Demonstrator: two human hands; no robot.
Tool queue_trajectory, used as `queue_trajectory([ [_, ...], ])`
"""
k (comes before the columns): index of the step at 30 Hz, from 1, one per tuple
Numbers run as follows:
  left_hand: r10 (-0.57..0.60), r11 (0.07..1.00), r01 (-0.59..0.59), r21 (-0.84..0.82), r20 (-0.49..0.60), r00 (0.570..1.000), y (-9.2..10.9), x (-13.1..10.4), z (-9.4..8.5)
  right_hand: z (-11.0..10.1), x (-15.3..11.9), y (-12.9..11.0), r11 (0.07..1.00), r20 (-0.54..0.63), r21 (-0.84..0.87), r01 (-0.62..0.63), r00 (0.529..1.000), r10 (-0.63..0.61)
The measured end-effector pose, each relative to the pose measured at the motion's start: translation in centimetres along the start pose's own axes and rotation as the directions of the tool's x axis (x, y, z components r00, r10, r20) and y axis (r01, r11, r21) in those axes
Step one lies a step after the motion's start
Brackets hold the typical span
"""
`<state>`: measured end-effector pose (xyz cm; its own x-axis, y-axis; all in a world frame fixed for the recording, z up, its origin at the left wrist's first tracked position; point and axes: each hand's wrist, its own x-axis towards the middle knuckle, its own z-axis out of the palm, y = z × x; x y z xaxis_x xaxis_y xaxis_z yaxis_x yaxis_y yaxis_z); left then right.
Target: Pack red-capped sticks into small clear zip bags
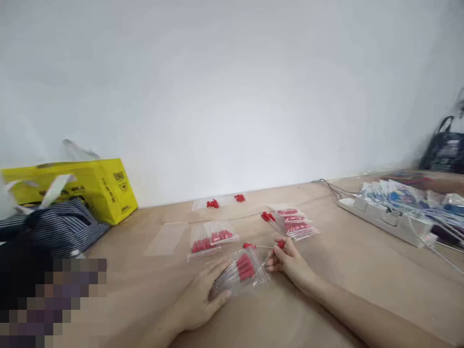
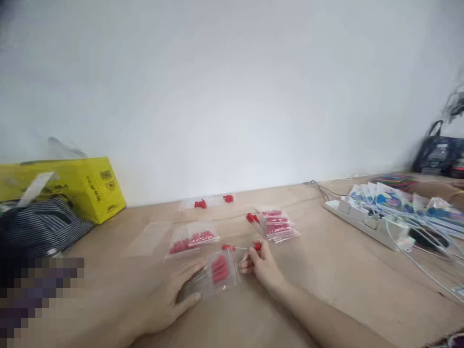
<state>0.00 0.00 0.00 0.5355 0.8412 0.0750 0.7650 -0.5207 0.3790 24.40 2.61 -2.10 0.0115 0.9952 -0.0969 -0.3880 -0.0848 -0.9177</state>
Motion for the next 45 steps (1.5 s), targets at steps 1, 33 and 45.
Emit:
queue_trajectory([
  [1,0.016,1.0,-0.016,-0.006,-0.025,1.0,-0.2,0.1,0.2,-0.1,0.0,0.2,0.999,-0.003,0.042,0.0,1.0,0.0],
  [33,0.052,0.998,-0.053,-0.014,-0.063,0.997,-1.2,0.1,-0.1,0.8,2.4,1.0,0.626,0.555,-0.625,0.466,0.829,-0.062],
  [45,0.196,0.98,-0.193,-0.056,0.072,0.978,-0.3,0.5,-1.5,-1.7,5.4,-1.1,-0.037,0.565,-0.823,0.567,0.81,-0.157],
])
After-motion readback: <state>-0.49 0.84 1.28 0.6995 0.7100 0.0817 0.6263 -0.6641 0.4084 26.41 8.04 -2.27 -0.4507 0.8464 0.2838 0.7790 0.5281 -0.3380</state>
